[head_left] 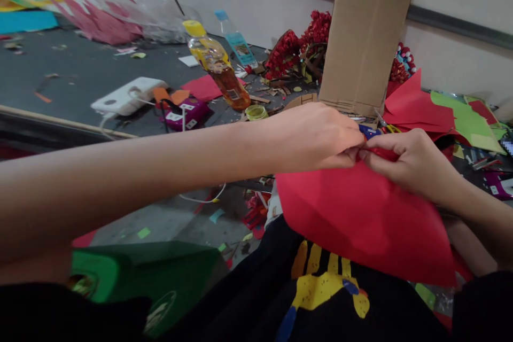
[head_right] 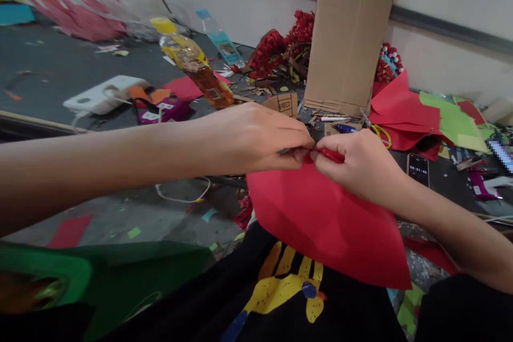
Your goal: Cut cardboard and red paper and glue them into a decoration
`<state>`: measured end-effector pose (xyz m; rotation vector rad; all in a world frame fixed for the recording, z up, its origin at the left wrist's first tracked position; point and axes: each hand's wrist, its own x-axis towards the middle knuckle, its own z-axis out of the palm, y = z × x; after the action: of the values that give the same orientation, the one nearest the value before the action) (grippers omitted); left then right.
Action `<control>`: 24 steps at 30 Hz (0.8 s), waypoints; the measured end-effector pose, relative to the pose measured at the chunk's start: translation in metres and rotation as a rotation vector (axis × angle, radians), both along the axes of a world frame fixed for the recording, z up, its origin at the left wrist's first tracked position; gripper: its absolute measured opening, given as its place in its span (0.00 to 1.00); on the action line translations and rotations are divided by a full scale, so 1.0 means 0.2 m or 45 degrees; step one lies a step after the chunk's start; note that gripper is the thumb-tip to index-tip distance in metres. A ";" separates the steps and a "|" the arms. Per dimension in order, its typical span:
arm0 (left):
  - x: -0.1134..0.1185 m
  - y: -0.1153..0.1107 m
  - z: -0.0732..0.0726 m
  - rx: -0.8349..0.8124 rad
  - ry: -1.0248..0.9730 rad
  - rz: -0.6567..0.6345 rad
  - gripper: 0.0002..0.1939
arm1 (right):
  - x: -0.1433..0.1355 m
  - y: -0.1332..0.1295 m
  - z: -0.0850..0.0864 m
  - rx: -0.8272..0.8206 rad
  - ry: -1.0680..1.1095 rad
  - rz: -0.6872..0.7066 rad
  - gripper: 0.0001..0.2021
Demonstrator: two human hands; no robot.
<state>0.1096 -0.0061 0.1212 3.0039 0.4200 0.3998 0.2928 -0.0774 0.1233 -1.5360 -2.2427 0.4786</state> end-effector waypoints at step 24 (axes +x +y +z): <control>0.09 0.34 -0.28 -0.349 -0.418 0.455 0.10 | 0.18 0.25 -0.27 0.118 0.176 -0.181 0.17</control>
<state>0.1286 0.0625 0.0656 2.5337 0.8965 0.7755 0.3292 -0.0275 0.0700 -1.5524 -2.0080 0.4195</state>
